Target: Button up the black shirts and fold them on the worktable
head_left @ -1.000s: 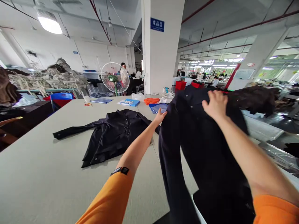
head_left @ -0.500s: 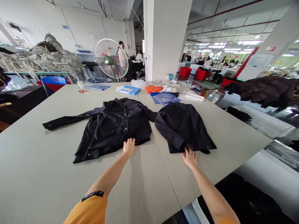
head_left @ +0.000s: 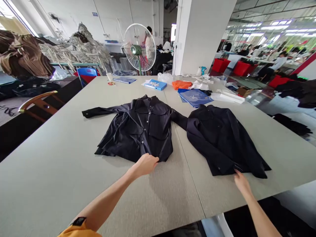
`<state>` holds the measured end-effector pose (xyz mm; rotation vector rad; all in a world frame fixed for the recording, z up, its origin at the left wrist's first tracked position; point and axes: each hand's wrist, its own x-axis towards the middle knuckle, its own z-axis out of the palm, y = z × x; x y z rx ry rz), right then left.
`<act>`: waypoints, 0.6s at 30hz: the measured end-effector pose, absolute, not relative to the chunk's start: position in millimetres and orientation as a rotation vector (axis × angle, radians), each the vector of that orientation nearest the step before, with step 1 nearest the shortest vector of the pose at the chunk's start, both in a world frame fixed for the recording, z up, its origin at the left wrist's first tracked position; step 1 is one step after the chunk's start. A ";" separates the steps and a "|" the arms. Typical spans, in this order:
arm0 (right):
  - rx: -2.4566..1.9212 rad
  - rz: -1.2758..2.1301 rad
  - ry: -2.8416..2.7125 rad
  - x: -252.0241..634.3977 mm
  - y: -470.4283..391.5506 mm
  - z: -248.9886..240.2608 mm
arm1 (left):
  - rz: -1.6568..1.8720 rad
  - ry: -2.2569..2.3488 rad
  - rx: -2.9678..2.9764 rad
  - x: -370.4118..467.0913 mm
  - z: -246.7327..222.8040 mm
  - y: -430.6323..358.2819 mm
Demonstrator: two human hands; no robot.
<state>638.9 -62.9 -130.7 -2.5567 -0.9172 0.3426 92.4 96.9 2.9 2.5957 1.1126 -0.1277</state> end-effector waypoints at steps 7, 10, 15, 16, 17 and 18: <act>-1.920 0.276 -1.163 515.5 -68.3 -40.1 | 0.283 0.506 2.201 106.1 49.2 21.3; -1.678 0.559 -1.594 411.6 -74.2 -23.0 | 0.447 0.896 2.067 53.8 17.5 41.0; -1.405 0.748 -2.068 285.8 -96.3 -52.1 | 0.509 2.205 1.355 -73.1 -49.1 74.1; -1.473 0.735 -2.146 269.2 -100.0 -64.2 | 0.504 2.226 1.230 -87.5 -58.1 72.0; -1.573 0.699 -2.211 255.0 -102.4 -76.3 | 0.519 2.185 1.138 -96.2 -63.9 66.9; -1.683 0.642 -2.258 243.0 -103.6 -87.6 | 0.544 2.115 1.085 -100.0 -66.0 59.5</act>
